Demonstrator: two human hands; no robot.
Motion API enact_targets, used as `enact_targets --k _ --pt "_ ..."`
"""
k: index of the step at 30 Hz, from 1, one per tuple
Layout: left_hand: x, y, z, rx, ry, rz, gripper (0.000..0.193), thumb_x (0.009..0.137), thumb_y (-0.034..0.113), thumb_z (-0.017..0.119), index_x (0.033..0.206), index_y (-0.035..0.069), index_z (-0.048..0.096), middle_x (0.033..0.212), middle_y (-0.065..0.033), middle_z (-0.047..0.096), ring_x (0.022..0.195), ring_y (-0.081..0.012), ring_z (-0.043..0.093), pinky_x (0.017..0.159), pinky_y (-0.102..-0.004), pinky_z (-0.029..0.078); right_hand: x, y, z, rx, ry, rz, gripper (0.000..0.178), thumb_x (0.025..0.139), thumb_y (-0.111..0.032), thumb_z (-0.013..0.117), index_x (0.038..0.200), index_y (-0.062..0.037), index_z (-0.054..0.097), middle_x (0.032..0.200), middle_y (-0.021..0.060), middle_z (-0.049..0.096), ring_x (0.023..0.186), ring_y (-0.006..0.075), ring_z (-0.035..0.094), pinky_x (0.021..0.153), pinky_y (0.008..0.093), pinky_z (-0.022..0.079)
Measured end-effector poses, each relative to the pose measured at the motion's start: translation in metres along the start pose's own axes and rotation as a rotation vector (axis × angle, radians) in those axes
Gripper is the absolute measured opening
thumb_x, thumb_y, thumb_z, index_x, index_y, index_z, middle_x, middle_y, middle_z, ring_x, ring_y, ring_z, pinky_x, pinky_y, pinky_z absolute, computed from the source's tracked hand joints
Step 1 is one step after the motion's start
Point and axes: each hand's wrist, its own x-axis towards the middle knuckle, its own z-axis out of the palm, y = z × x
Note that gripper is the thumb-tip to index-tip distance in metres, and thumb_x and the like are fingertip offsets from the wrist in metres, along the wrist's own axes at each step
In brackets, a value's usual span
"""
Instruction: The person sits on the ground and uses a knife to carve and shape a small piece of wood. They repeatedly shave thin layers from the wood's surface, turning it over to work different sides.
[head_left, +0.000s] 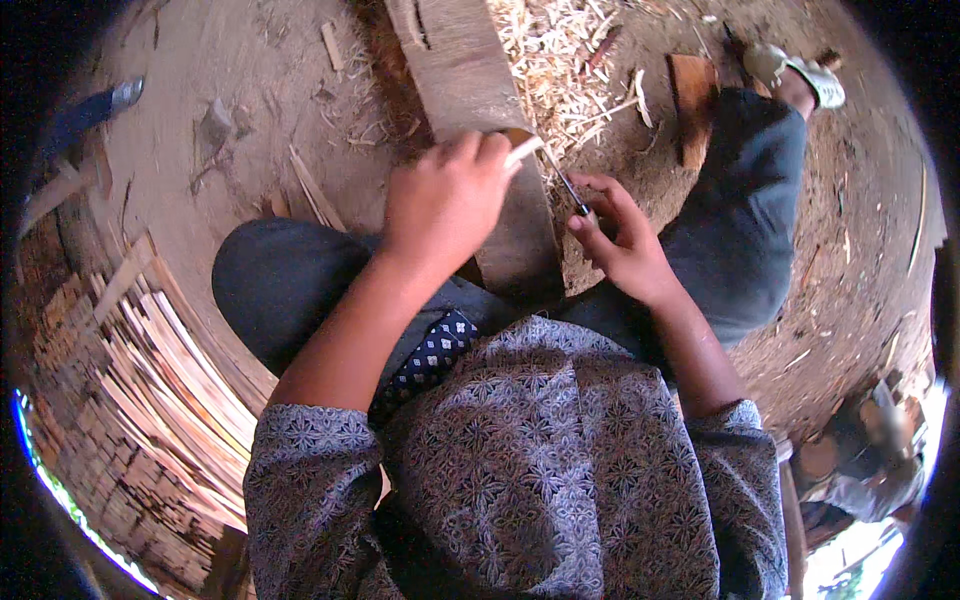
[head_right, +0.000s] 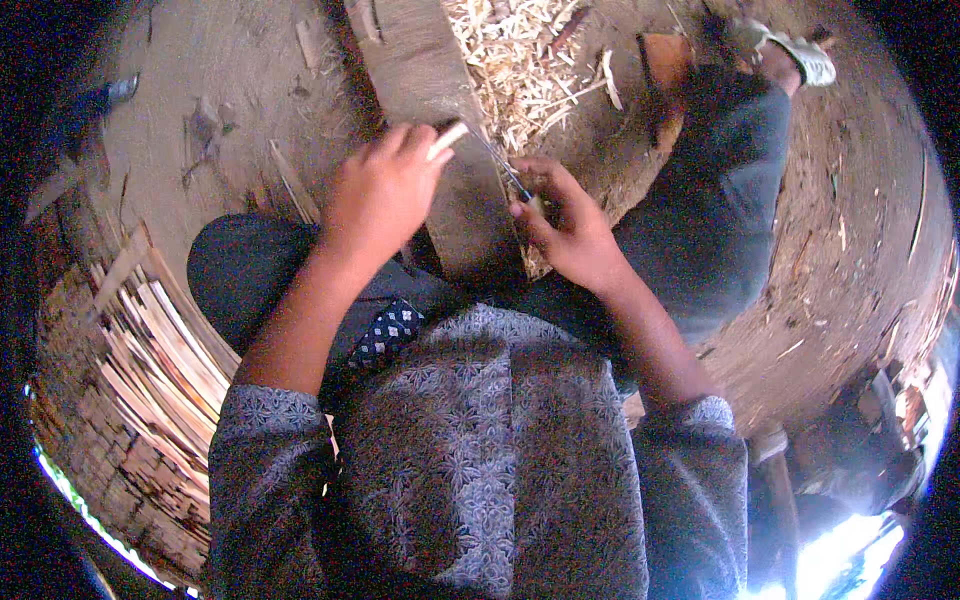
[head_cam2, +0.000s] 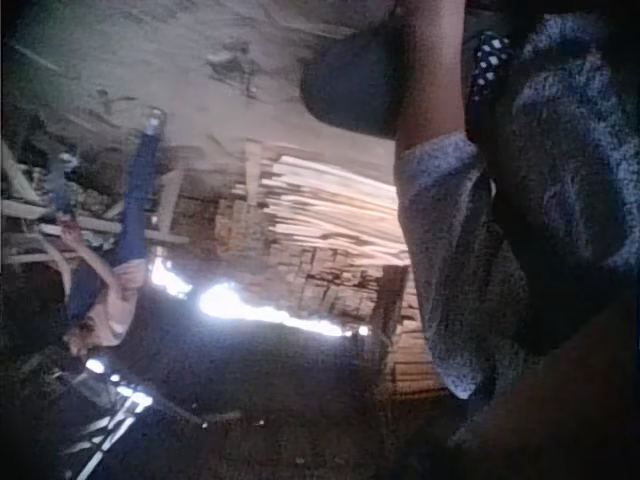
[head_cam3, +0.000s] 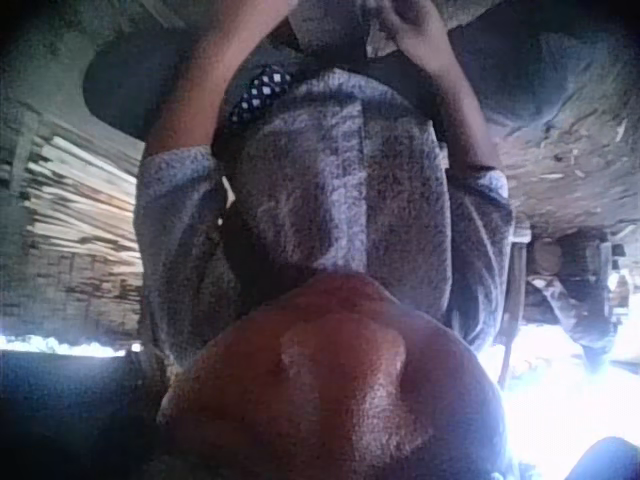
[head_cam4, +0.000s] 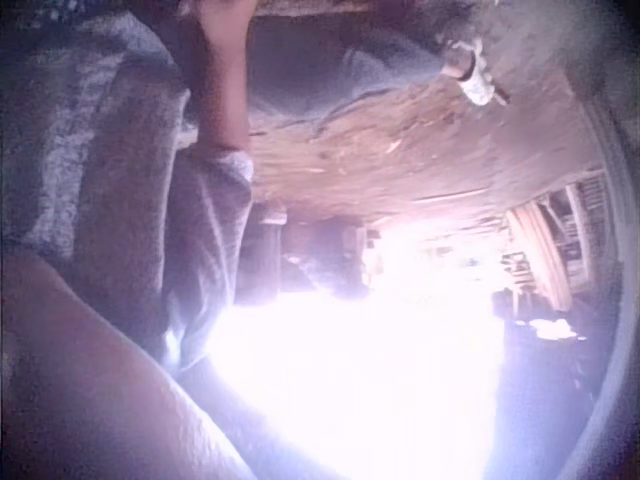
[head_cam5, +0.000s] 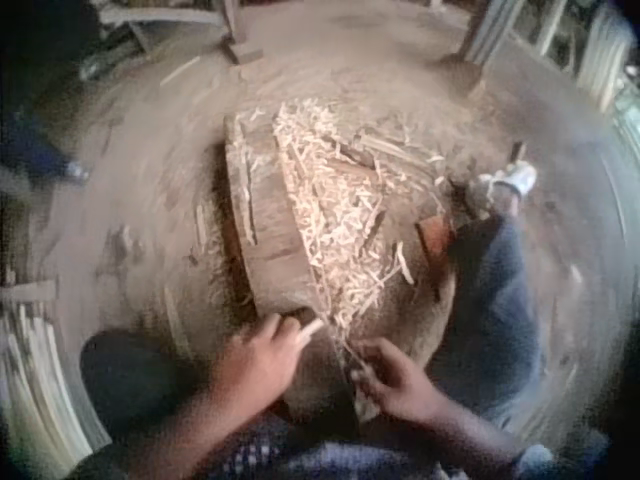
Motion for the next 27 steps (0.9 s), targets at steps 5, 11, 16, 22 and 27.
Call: enact_targets --k 5,11,16,22,27 --pt "0.021 -0.002 -0.023 0.210 -0.015 0.075 0.026 0.097 0.036 0.058 0.097 0.011 0.063 0.090 -0.0123 0.068 0.072 -0.0364 0.068 0.060 -0.0481 0.054 -0.002 0.002 0.010 0.010 0.144 -0.191 0.043 0.088 -0.006 0.061 0.130 -0.0031 0.055 0.106 0.0152 0.068 0.098 0.0209 0.066 0.090 0.0358 0.051" --pt "0.041 -0.012 -0.019 0.182 -0.022 0.167 0.038 0.097 0.041 0.059 0.106 0.005 0.064 0.097 -0.0200 0.068 0.083 -0.0435 0.066 0.071 -0.0506 0.052 0.000 0.007 0.025 -0.017 0.283 -0.201 0.035 0.093 -0.017 0.057 0.124 -0.0012 0.061 0.101 0.0241 0.069 0.092 0.0369 0.069 0.085 0.0440 0.053" --pt "0.051 -0.027 -0.020 0.279 0.001 0.168 0.040 0.093 0.045 0.062 0.099 0.006 0.065 0.092 -0.0193 0.070 0.083 -0.0413 0.067 0.069 -0.0508 0.053 -0.008 -0.038 0.020 -0.191 0.459 -0.424 0.033 0.094 -0.019 0.055 0.122 -0.0034 0.063 0.094 0.0258 0.069 0.088 0.0424 0.068 0.082 0.0487 0.054" --pt "0.055 -0.026 -0.018 0.204 -0.051 0.180 0.040 0.088 0.039 0.070 0.102 0.003 0.066 0.090 -0.0245 0.069 0.086 -0.0442 0.067 0.074 -0.0509 0.054 0.011 -0.021 0.023 -0.393 0.492 -0.473 0.041 0.095 -0.014 0.055 0.135 -0.0102 0.057 0.094 0.0266 0.067 0.088 0.0399 0.068 0.079 0.0458 0.053" --pt "0.055 -0.039 -0.016 0.108 -0.036 0.204 0.035 0.086 0.033 0.073 0.097 0.000 0.065 0.090 -0.0265 0.069 0.087 -0.0453 0.066 0.076 -0.0512 0.053 0.010 -0.038 0.029 -0.334 0.517 -0.602 0.056 0.087 -0.006 0.054 0.142 -0.0108 0.051 0.097 0.0266 0.067 0.088 0.0416 0.068 0.082 0.0473 0.053"
